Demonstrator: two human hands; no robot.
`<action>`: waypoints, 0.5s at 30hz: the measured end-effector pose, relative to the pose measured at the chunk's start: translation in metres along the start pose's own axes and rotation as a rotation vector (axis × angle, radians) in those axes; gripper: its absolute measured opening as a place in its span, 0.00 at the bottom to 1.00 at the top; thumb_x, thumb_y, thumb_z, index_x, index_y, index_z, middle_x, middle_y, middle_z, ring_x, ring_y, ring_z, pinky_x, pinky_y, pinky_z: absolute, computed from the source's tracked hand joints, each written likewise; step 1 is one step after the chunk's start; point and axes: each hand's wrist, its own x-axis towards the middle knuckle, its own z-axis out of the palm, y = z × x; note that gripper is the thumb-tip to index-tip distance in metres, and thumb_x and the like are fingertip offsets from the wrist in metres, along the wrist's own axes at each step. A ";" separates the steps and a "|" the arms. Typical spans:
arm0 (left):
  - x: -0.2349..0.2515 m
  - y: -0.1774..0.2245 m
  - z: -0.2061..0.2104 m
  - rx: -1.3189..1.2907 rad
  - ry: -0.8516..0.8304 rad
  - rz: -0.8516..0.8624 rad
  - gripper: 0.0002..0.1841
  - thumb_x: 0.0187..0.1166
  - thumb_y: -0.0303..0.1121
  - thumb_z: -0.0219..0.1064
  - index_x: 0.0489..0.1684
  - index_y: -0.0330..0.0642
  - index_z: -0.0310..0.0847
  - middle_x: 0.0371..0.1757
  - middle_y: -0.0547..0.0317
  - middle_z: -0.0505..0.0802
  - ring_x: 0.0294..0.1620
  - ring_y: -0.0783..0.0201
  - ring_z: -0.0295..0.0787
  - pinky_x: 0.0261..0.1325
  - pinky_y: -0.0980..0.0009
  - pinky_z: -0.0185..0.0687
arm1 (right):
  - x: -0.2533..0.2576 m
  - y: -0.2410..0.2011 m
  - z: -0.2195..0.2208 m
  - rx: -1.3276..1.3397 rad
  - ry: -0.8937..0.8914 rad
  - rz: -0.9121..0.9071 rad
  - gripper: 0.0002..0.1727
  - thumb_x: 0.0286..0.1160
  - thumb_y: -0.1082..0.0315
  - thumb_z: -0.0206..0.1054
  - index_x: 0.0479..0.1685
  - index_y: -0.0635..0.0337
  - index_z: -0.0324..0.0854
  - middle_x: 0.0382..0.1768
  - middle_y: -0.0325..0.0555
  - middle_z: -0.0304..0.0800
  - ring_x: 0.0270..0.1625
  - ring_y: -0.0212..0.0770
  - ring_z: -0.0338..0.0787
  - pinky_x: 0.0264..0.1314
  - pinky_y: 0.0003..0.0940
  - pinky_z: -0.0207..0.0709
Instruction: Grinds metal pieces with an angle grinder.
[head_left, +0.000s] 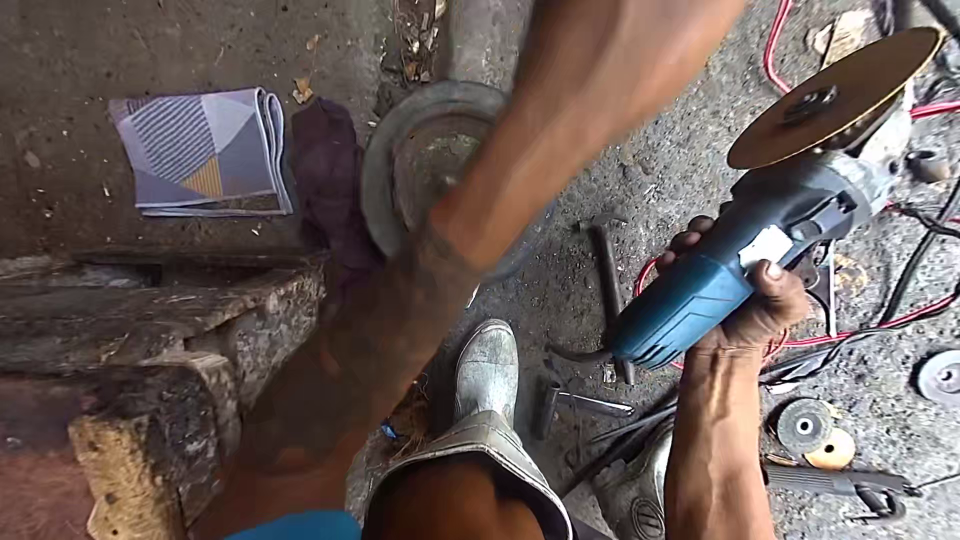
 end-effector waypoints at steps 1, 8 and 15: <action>-0.015 -0.013 0.022 -0.089 -0.128 -0.050 0.11 0.84 0.30 0.63 0.30 0.36 0.83 0.22 0.61 0.83 0.23 0.70 0.80 0.29 0.70 0.79 | 0.000 0.004 -0.002 0.074 -0.035 0.032 0.34 0.49 0.61 0.84 0.63 0.58 0.83 0.52 0.49 0.90 0.51 0.46 0.92 0.56 0.45 0.88; -0.137 -0.089 0.076 -0.227 -0.434 -0.473 0.16 0.89 0.40 0.61 0.58 0.35 0.83 0.44 0.52 0.92 0.44 0.65 0.90 0.54 0.62 0.87 | -0.016 0.033 -0.011 -0.027 0.045 0.139 0.27 0.55 0.60 0.82 0.58 0.58 0.87 0.56 0.52 0.93 0.58 0.45 0.93 0.62 0.42 0.87; -0.123 -0.101 0.040 -0.093 -0.346 -0.439 0.17 0.88 0.45 0.61 0.54 0.39 0.84 0.39 0.56 0.90 0.38 0.66 0.87 0.44 0.66 0.85 | -0.015 0.050 0.003 -0.191 0.219 0.130 0.38 0.46 0.66 0.87 0.63 0.65 0.75 0.49 0.58 0.90 0.47 0.51 0.94 0.53 0.52 0.91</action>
